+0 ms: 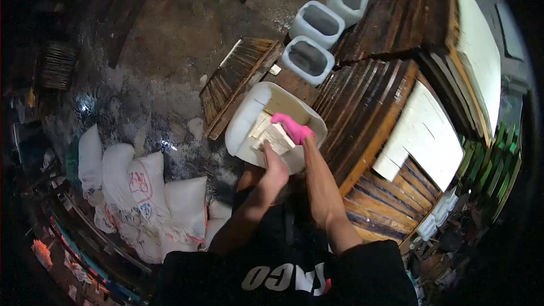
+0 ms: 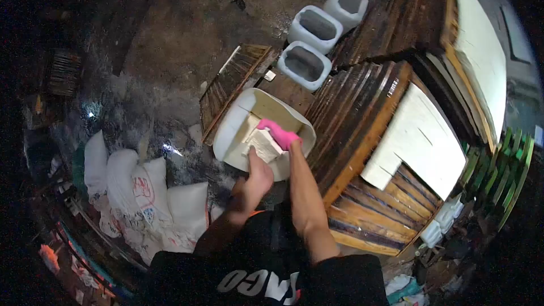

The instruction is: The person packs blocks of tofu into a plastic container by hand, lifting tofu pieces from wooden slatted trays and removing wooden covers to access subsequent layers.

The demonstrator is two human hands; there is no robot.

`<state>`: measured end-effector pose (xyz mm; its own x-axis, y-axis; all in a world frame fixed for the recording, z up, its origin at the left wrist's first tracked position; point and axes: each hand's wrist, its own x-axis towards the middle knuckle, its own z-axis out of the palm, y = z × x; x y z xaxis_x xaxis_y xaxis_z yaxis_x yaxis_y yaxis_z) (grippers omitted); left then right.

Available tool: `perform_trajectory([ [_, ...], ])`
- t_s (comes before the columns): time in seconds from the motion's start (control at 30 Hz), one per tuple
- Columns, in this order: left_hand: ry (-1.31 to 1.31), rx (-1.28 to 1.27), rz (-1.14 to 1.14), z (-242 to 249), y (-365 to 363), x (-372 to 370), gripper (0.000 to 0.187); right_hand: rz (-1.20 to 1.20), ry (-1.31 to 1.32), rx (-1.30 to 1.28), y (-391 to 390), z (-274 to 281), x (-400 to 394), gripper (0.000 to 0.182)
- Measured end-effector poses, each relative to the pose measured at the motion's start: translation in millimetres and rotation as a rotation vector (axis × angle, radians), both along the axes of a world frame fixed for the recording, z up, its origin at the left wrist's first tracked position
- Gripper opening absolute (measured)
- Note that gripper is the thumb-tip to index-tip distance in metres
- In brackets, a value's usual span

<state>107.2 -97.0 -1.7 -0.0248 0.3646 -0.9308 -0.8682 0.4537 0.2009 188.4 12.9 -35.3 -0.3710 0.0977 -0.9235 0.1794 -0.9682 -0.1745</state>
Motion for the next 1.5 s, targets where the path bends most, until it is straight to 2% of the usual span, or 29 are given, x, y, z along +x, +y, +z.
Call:
perform_trajectory([
  [0.1, -0.151, 0.079, -0.108, 66, -16, -33, 0.057, 0.047, -0.096, -0.021, -2, -104, -3, 0.047],
  [0.17, -0.304, 0.392, -0.442, 48, -65, -77, 0.053, 0.119, -0.18, 0.05, -13, -161, -9, 0.047],
  [0.2, -0.319, 0.367, -0.448, 46, -71, -101, 0.053, 0.173, -0.228, 0.104, -21, -184, -14, 0.047],
  [0.23, -0.101, 0.259, -1.054, 48, -74, -124, 0.05, 0.234, -0.284, 0.166, -27, -204, -19, 0.047],
  [0.3, 0.106, 0.11, -1.637, 61, -80, -154, 0.048, 0.392, -0.395, 0.281, -37, -226, -27, 0.047],
  [0.37, 0.25, 0.132, -1.213, 85, -69, -178, 0.038, 0.521, -0.536, 0.408, -42, -216, -31, 0.047],
  [0.43, 0.398, 0.186, -0.784, 100, -48, -195, 0.031, 0.445, -0.683, 0.579, -49, -185, -41, 0.047],
  [0.47, 0.461, 0.218, -0.561, 101, -40, -200, 0.029, 0.329, -0.767, 0.669, -51, -166, -46, 0.045],
  [0.5, 0.457, 0.231, -0.557, 100, -40, -203, 0.029, 0.217, -0.845, 0.766, -53, -145, -51, 0.044],
  [0.57, 0.088, 0.181, -0.112, 97, -44, -203, 0.049, -0.236, -0.945, 0.787, -54, -128, -52, 0.036],
  [0.6, 0.09, 0.193, -0.111, 95, -46, -201, 0.049, -0.29, -1.034, 0.933, -56, -125, -51, 0.026],
  [0.63, 0.093, 0.24, -0.11, 96, -46, -197, 0.047, -0.301, -1.035, 0.94, -62, -137, -51, 0.026],
  [0.7, 0.076, 0.294, -0.121, 96, -51, -187, 0.046, -0.211, -0.837, 0.951, -86, -172, -47, 0.024],
  [0.73, 0.188, 0.274, -0.213, 92, -54, -181, 0.047, -0.227, -0.848, 0.909, -82, -159, -50, 0.022],
  [0.8, 0.343, 0.285, -0.318, 91, -48, -161, 0.05, -0.068, -0.925, 1.004, -82, -160, -53, 0.024],
  [0.83, 0.396, 0.308, -0.33, 96, -38, -148, 0.053, -0.06, -0.937, 1.181, -75, -112, -52, 0.029],
  [0.87, 0.416, 0.409, -0.421, 107, -25, -129, 0.054, -0.077, -0.84, 0.941, -66, -39, -50, 0.03],
  [0.93, 0.46, 0.501, -0.549, 127, 0, -87, 0.055, -0.278, -0.545, 1.006, -69, 82, -24, 0.027],
  [1.0, 0.479, 0.753, -0.717, 137, 20, -36, 0.051, -0.32, -0.728, 1.443, -97, 162, 32, 0.025],
  [1.07, 0.517, 1.009, -0.874, 142, 31, 22, 0.05, -0.398, -1.036, 1.498, -122, 213, 103, 0.028],
  [1.1, 0.59, 1.147, -0.986, 148, 34, 52, 0.05, -0.46, -1.239, 1.385, -140, 227, 142, 0.031],
  [1.17, 0.727, 1.336, -1.141, 155, 31, 102, 0.052, -0.746, -1.357, 1.329, -176, 226, 250, 0.038],
  [1.23, 0.533, 1.286, -1.004, 163, 13, 126, 0.049, -0.92, -1.475, 1.128, -212, 233, 368, 0.041],
  [1.27, 0.467, 1.223, -0.965, 165, 4, 127, 0.048, -0.993, -1.472, 1.163, -228, 225, 431, 0.042],
  [1.3, 0.528, 1.232, -0.95, 180, -9, 122, 0.046, -0.887, -1.517, 1.22, -247, 209, 497, 0.042],
  [1.33, 0.624, 1.223, -0.944, 182, -21, 111, 0.043, -0.804, -1.584, 1.125, -248, 196, 541, 0.041],
  [1.37, 0.708, 1.161, -0.937, 187, -36, 101, 0.041, -0.591, -1.644, 1.102, -250, 189, 569, 0.04],
  [1.43, 0.805, 1.058, -0.894, 184, -64, 79, 0.039, -0.118, -1.721, 0.853, -229, 178, 587, 0.041],
  [1.5, 0.867, 0.971, -0.856, 167, -89, 52, 0.036, 0.136, -2.112, 0.799, -206, 126, 566, 0.042],
])
